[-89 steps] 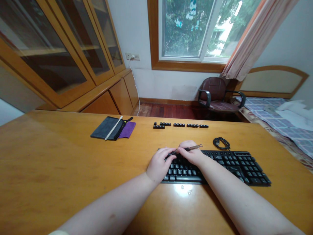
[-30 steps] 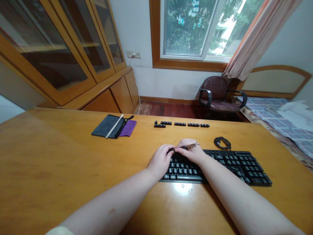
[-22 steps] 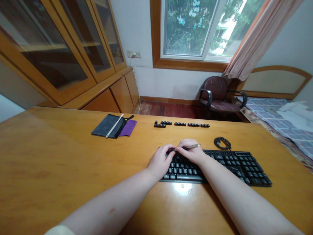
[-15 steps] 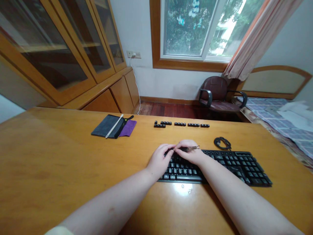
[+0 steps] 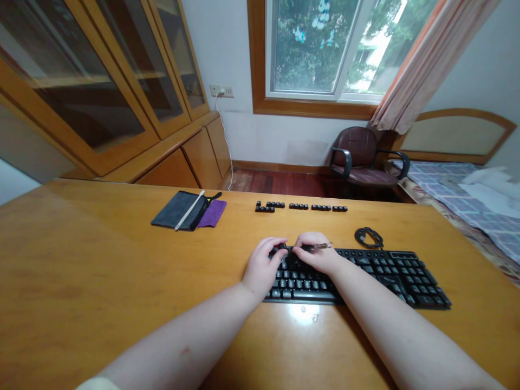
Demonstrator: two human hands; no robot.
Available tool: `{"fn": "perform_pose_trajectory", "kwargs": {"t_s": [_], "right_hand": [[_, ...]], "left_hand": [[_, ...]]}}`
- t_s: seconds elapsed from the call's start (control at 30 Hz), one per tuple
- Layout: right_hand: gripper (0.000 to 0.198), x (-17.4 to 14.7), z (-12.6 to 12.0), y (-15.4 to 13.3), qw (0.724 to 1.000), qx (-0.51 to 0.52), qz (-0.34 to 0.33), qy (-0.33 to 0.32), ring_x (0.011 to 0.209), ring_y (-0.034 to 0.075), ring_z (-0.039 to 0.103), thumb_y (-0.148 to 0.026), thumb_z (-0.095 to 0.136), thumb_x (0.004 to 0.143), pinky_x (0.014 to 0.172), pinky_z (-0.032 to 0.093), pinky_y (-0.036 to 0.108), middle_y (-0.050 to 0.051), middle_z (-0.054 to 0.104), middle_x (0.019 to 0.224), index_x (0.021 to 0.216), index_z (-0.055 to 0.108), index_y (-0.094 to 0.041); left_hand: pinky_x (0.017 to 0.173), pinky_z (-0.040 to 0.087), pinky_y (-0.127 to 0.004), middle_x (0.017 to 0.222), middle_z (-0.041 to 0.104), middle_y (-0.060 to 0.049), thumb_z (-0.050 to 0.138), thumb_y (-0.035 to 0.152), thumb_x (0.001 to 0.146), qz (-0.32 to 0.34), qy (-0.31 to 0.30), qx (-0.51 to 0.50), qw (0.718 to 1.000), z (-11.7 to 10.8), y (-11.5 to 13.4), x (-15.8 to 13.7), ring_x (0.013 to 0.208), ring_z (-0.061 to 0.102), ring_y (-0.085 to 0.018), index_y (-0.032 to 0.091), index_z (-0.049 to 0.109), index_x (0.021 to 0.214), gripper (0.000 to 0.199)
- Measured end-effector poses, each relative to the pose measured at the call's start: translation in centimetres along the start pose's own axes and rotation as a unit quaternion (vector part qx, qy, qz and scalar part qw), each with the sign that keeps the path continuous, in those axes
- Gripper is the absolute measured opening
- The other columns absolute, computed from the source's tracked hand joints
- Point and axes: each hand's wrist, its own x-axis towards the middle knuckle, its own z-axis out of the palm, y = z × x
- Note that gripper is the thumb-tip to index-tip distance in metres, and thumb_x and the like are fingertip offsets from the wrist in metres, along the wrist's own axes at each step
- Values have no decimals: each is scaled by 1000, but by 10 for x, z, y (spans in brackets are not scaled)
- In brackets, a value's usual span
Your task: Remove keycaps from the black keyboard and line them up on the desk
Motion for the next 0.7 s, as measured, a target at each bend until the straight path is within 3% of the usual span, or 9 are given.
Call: {"fn": "perform_pose_trajectory", "kwargs": {"t_s": [0.47, 0.6, 0.7], "right_hand": [[23, 1, -4, -4, 1000, -12, 9, 23, 54, 12, 54, -27, 53, 82, 56, 43, 24, 1, 60, 57, 61, 57, -18], [23, 1, -3, -4, 999, -10, 20, 32, 54, 12, 55, -26, 53, 82, 56, 43, 24, 1, 60, 57, 60, 57, -19], [24, 0, -2, -4, 999, -10, 19, 37, 55, 12, 55, -27, 53, 82, 57, 43, 24, 1, 60, 57, 60, 57, -19]], "left_hand": [[87, 49, -32, 99, 62, -3, 59, 19, 79, 15, 22, 2, 1000, -1, -1, -1, 94, 59, -15, 23, 60, 102, 23], [90, 48, -31, 102, 60, -4, 53, 18, 83, 76, 50, 38, 995, -18, 17, 21, 99, 57, -16, 21, 59, 102, 20], [87, 48, -31, 99, 62, -4, 54, 16, 81, 121, -1, 123, 985, -31, 27, 56, 94, 59, -16, 20, 61, 97, 18]]}}
